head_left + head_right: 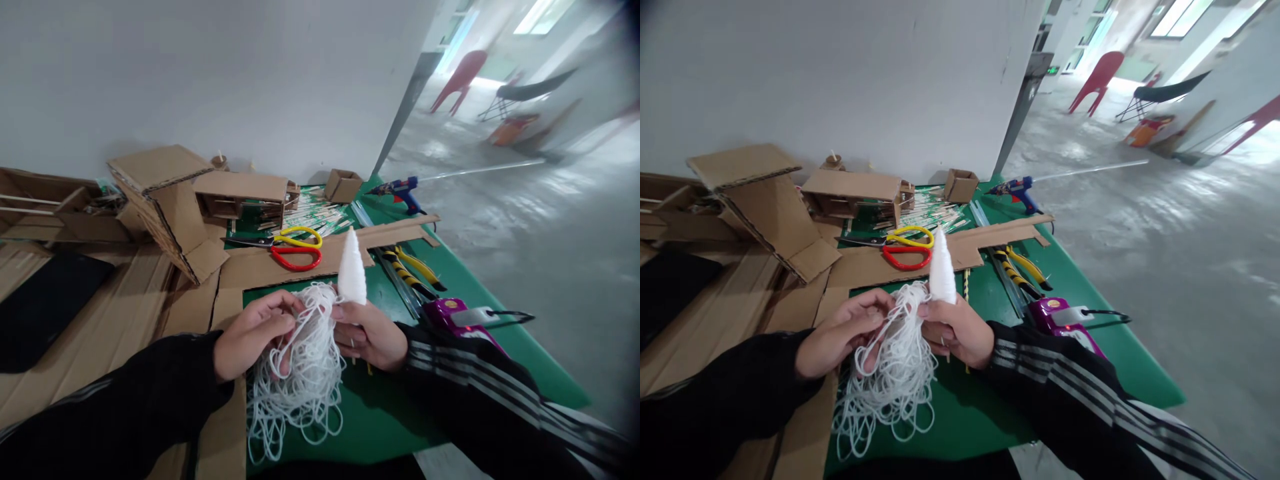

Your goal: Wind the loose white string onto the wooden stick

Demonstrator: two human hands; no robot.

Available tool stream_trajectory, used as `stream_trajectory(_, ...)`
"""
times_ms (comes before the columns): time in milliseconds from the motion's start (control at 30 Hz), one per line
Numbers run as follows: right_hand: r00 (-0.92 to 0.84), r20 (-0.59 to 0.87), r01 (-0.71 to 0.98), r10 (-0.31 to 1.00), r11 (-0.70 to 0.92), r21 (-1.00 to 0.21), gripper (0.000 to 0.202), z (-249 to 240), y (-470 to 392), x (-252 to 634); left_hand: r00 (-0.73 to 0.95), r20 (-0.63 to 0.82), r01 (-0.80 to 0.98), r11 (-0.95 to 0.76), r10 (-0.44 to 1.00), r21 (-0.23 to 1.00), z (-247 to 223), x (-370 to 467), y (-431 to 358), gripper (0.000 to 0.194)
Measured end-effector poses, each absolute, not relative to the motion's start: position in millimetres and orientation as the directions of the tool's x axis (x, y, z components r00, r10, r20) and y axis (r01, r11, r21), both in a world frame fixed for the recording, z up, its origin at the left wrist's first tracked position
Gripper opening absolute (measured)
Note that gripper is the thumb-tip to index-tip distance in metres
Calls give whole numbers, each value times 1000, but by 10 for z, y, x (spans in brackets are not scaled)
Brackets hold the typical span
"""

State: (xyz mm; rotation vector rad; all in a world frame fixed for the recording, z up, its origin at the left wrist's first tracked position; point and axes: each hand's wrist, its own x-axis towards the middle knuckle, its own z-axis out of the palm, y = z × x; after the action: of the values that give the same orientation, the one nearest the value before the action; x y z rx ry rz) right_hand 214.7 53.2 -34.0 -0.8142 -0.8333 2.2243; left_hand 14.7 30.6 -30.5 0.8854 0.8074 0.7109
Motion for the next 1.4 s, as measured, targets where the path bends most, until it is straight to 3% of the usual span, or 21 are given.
stream_trajectory(100, -623, -312, -336, 718, -605, -722, 23, -358, 540, 2161, 434, -294, -58, 352, 852, 934, -274, 138, 308, 18)
stream_trajectory(167, -627, -299, -345, 719, -601, -721, 27, -365, 543, 2166, 327, -261, 139, 227, 909, 964, -258, 128, 311, 14)
stream_trajectory(233, -635, -283, -357, 719, -597, -718, 26, -367, 545, 2167, 224, -125, 394, 28, 967, 919, -235, 108, 317, 11)
stream_trajectory(300, -647, -269, -362, 714, -598, -715, 21, -368, 547, 2167, 179, 71, 590, -165, 981, 790, -194, 79, 323, 11)
stream_trajectory(400, -658, -256, -366, 708, -598, -713, 19, -370, 549, 2166, 188, 324, 667, -362, 927, 651, -110, 36, 323, 14)
stream_trajectory(500, -659, -248, -367, 710, -591, -718, 18, -371, 547, 2162, 185, 461, 636, -463, 868, 617, -50, 16, 304, 15)
stream_trajectory(567, -669, -233, -361, 706, -583, -728, 19, -368, 543, 2155, 145, 435, 545, -439, 889, 715, -42, 22, 285, 12)
stream_trajectory(700, -682, -217, -340, 698, -566, -751, 17, -357, 526, 2140, 136, 80, 89, -93, 987, 992, -78, 61, 271, 6)
stream_trajectory(800, -674, -216, -324, 707, -545, -773, 21, -351, 513, 2140, 211, -104, -227, 152, 972, 962, -117, 72, 294, 6)
stream_trajectory(867, -660, -222, -312, 717, -531, -788, 25, -346, 507, 2148, 280, -164, -284, 245, 946, 927, -138, 65, 314, 6)
stream_trajectory(967, -645, -237, -288, 726, -519, -805, 29, -337, 504, 2165, 375, -214, -136, 282, 902, 950, -166, 53, 328, 7)
stream_trajectory(1067, -644, -229, -271, 730, -498, -824, 30, -328, 506, 2173, 344, -150, 105, 120, 927, 987, -184, 58, 315, 12)
stream_trajectory(1200, -650, -216, -262, 729, -482, -836, 31, -319, 506, 2168, 374, -50, 355, -93, 926, 930, -163, 69, 273, 22)
stream_trajectory(1300, -642, -226, -262, 733, -487, -833, 33, -314, 501, 2159, 418, -4, 419, -189, 909, 888, -117, 88, 247, 25)
stream_trajectory(1400, -636, -229, -253, 737, -480, -840, 36, -315, 494, 2152, 368, -19, 362, -124, 930, 924, -95, 138, 240, 28)
